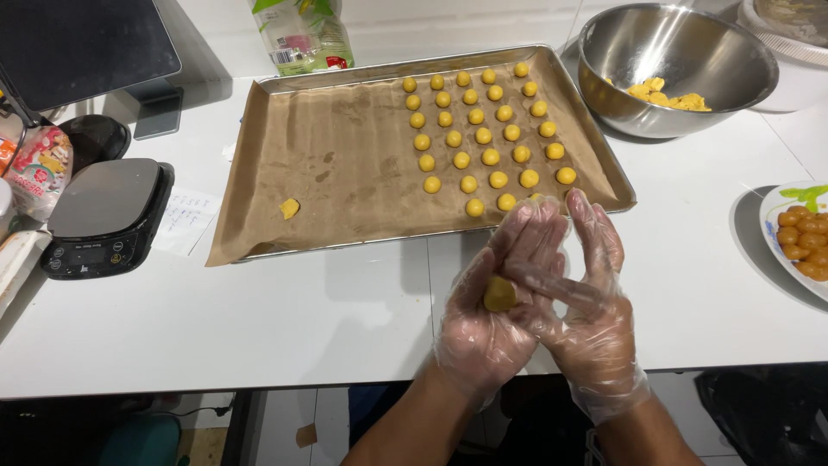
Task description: Preparing filled cookies by flattening dough, adding filling, rolling into balls, and arranging them on a baking tray
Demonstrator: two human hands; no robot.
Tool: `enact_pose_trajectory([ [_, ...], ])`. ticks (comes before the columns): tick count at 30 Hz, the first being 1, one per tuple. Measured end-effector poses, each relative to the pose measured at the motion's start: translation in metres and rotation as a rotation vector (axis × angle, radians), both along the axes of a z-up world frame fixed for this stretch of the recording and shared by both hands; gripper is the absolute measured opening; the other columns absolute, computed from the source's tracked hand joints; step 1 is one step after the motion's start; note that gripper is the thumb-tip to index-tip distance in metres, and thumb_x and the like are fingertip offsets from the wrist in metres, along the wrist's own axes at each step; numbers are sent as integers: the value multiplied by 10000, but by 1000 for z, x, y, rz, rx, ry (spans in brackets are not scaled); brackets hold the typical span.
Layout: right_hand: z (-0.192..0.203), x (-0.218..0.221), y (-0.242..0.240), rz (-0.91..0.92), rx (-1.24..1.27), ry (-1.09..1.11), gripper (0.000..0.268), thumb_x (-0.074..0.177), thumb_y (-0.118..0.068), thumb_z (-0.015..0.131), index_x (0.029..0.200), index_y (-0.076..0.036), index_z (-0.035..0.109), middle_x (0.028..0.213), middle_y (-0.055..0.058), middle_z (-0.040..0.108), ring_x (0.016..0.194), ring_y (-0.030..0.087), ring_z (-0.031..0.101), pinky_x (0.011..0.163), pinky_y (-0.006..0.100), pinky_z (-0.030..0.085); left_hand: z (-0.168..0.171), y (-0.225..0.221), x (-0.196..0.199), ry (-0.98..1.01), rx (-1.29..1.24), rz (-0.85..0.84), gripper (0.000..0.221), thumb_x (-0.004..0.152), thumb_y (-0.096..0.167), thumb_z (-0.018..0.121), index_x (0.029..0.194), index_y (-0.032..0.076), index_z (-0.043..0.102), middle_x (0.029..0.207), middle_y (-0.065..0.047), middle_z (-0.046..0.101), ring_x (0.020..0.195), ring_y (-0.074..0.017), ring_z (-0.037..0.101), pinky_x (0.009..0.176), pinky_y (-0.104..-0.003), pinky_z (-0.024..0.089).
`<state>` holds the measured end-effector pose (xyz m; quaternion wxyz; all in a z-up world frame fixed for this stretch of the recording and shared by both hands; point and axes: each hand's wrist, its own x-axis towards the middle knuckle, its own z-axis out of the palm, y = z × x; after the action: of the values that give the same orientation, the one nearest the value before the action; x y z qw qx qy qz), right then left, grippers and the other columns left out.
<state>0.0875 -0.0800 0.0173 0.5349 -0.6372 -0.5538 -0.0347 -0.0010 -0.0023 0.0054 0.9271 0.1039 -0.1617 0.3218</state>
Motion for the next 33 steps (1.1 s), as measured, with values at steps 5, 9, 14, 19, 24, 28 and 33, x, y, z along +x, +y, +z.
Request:
enact_pose_trajectory([
  [5, 26, -19, 5, -14, -90, 540, 1102, 642, -76, 839, 1579, -54, 260, 1699, 24, 222, 1427, 119, 425, 1123, 265, 434, 0, -1, 2, -69, 109, 34, 487, 1143, 210, 428, 1588, 20, 370, 1689, -194, 283, 1629, -277, 210, 1408, -425, 68],
  [9, 11, -11, 3, 247, 18, 797, 685, 708, -444, 771, 1179, 49, 706, 1469, 148, 562, 1179, 310, 681, 1036, 409, 608, 2, -2, 0, -96, 103, -3, 543, 1159, 391, 417, 1576, 45, 412, 1698, -179, 272, 1636, -319, 175, 1407, -461, 53],
  [14, -4, -10, 2, 110, -37, 757, 290, 757, -120, 814, 1006, 25, 782, 1031, 168, 802, 968, 265, 778, 908, 328, 629, -4, -5, 7, -48, 103, 41, 519, 1153, 316, 439, 1575, 16, 394, 1659, -203, 329, 1614, -336, 225, 1408, -453, 89],
  [19, 8, -16, 3, 196, -44, 667, 353, 869, -308, 713, 1075, -27, 777, 1169, 145, 775, 1148, 264, 733, 1006, 371, 603, 1, -3, 5, -47, 182, 112, 515, 1170, 414, 415, 1538, 61, 489, 1651, -173, 376, 1600, -337, 271, 1400, -462, 123],
  [24, -5, -12, 4, 194, -27, 730, 312, 872, -260, 723, 1042, -7, 785, 1140, 158, 788, 1118, 276, 742, 973, 395, 628, 2, -5, 8, -44, 142, 190, 479, 1152, 344, 493, 1506, 22, 512, 1601, -196, 429, 1562, -343, 333, 1390, -459, 152],
  [28, 4, -21, 7, 168, -14, 739, 243, 895, -154, 700, 1055, 9, 783, 1153, 161, 777, 1096, 262, 736, 953, 356, 625, 0, -4, 9, -33, 184, 259, 445, 1160, 340, 492, 1492, 49, 544, 1591, -186, 453, 1538, -298, 391, 1385, -450, 190],
  [33, 13, -28, 7, 127, 24, 661, 264, 856, -191, 727, 1066, -36, 771, 1307, 155, 714, 1272, 282, 667, 1085, 386, 562, -4, -3, 9, -23, 183, 247, 474, 1162, 359, 464, 1534, 66, 499, 1579, -177, 470, 1541, -293, 395, 1374, -427, 208],
])
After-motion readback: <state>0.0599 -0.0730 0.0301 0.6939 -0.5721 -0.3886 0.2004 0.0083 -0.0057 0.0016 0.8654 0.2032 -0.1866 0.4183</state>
